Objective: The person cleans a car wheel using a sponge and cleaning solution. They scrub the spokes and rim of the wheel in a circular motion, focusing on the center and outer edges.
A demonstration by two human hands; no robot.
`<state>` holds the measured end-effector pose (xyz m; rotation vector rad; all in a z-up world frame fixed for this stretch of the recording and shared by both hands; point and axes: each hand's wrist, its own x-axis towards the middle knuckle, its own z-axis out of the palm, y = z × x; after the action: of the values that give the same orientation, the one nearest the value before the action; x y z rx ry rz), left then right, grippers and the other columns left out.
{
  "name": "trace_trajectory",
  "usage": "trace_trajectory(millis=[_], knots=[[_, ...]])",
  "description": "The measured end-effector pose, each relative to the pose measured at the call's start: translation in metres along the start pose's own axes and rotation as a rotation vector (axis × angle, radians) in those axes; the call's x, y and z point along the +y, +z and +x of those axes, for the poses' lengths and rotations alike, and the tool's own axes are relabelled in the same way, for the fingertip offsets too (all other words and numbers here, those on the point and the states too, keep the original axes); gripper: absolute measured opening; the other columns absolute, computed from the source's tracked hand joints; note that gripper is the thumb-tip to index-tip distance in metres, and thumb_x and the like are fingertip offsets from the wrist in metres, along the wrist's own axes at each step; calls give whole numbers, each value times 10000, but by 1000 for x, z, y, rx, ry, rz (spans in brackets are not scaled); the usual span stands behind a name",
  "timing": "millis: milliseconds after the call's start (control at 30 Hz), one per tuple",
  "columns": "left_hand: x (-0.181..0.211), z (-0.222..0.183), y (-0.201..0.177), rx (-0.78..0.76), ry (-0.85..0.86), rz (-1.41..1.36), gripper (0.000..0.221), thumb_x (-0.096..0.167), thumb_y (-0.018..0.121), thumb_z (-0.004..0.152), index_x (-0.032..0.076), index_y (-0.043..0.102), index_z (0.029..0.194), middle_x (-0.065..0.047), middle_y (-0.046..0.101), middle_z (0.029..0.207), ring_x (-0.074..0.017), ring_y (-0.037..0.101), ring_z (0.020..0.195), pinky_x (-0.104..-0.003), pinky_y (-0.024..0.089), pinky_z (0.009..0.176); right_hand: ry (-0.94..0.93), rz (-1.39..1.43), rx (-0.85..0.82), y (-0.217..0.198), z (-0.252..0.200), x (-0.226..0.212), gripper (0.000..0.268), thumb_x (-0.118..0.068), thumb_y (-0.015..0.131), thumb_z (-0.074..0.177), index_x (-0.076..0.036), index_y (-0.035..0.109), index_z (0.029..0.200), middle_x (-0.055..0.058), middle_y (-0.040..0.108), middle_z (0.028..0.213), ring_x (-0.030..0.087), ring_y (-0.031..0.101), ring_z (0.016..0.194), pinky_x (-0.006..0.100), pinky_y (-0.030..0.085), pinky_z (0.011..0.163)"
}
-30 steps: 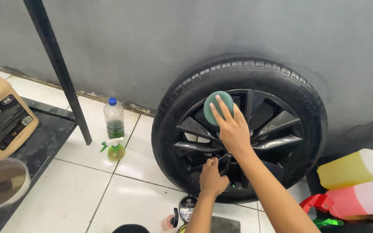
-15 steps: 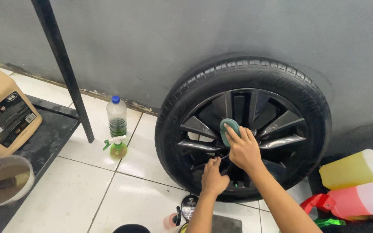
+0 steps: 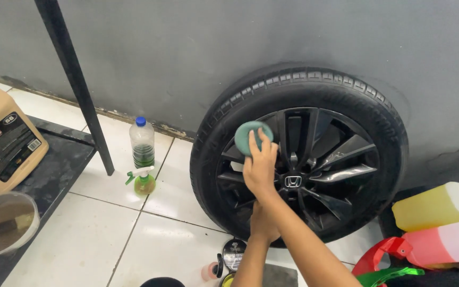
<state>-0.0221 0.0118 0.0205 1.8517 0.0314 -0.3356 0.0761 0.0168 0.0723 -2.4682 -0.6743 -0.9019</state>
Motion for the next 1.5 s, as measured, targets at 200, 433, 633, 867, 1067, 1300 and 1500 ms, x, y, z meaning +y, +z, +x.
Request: trace_trajectory(millis=[200, 433, 633, 867, 1067, 1300, 1500], knots=[[-12, 3, 7, 58, 47, 33, 837, 210, 626, 791, 60, 316, 1554, -125, 369, 1553, -293, 275, 1493, -438, 385, 1155, 374, 329, -237, -24, -10, -29, 519, 35, 493, 826, -77, 727, 1275, 150, 629, 1332, 327, 530, 1148, 441, 331, 1131], [-41, 13, 32, 142, 95, 33, 777, 249, 719, 815, 50, 392, 1491, -176, 464, 1453, -299, 371, 1413, -463, 436, 1088, 586, 458, 140, -26, 6, -44, 374, -49, 516, 988, -22, 661, 1332, 187, 649, 1331, 327, 537, 1202, 433, 327, 1124], [-35, 9, 31, 119, 67, 57, 697, 235, 703, 815, 52, 440, 1434, -172, 504, 1395, -310, 417, 1366, -465, 455, 1057, 324, 83, -302, -10, -17, -13, 612, 12, 506, 881, -87, 561, 1483, 152, 500, 1503, 368, 474, 1228, 480, 377, 1088], [-22, 4, 27, 74, 47, 85, 607, 220, 683, 815, 54, 496, 1368, -168, 551, 1328, -323, 471, 1311, -468, 476, 1019, 307, -317, -293, -13, -50, 32, 551, -160, 530, 791, -172, 715, 1310, 36, 660, 1268, 288, 525, 1032, 400, 427, 897], [-22, -2, 14, 40, 21, 115, 533, 207, 666, 815, 56, 544, 1311, -165, 592, 1270, -334, 517, 1263, -470, 495, 988, 239, -136, -316, -8, -16, -13, 587, -111, 522, 838, -57, 612, 1415, 179, 583, 1381, 392, 489, 1110, 458, 412, 946], [5, -7, 1, 2, -5, 155, 453, 192, 646, 815, 57, 601, 1245, -161, 639, 1203, -347, 571, 1208, -473, 517, 950, 237, -308, -231, -26, -34, -16, 567, -132, 513, 807, -46, 663, 1347, 184, 622, 1270, 375, 533, 1030, 429, 415, 885], [26, -12, -18, -20, -32, 180, 393, 179, 629, 815, 59, 649, 1188, -158, 679, 1145, -359, 617, 1160, -475, 536, 919, 314, -461, -50, 17, -44, 14, 453, -186, 590, 770, -63, 743, 1178, 167, 673, 1072, 395, 553, 958, 484, 408, 841]])
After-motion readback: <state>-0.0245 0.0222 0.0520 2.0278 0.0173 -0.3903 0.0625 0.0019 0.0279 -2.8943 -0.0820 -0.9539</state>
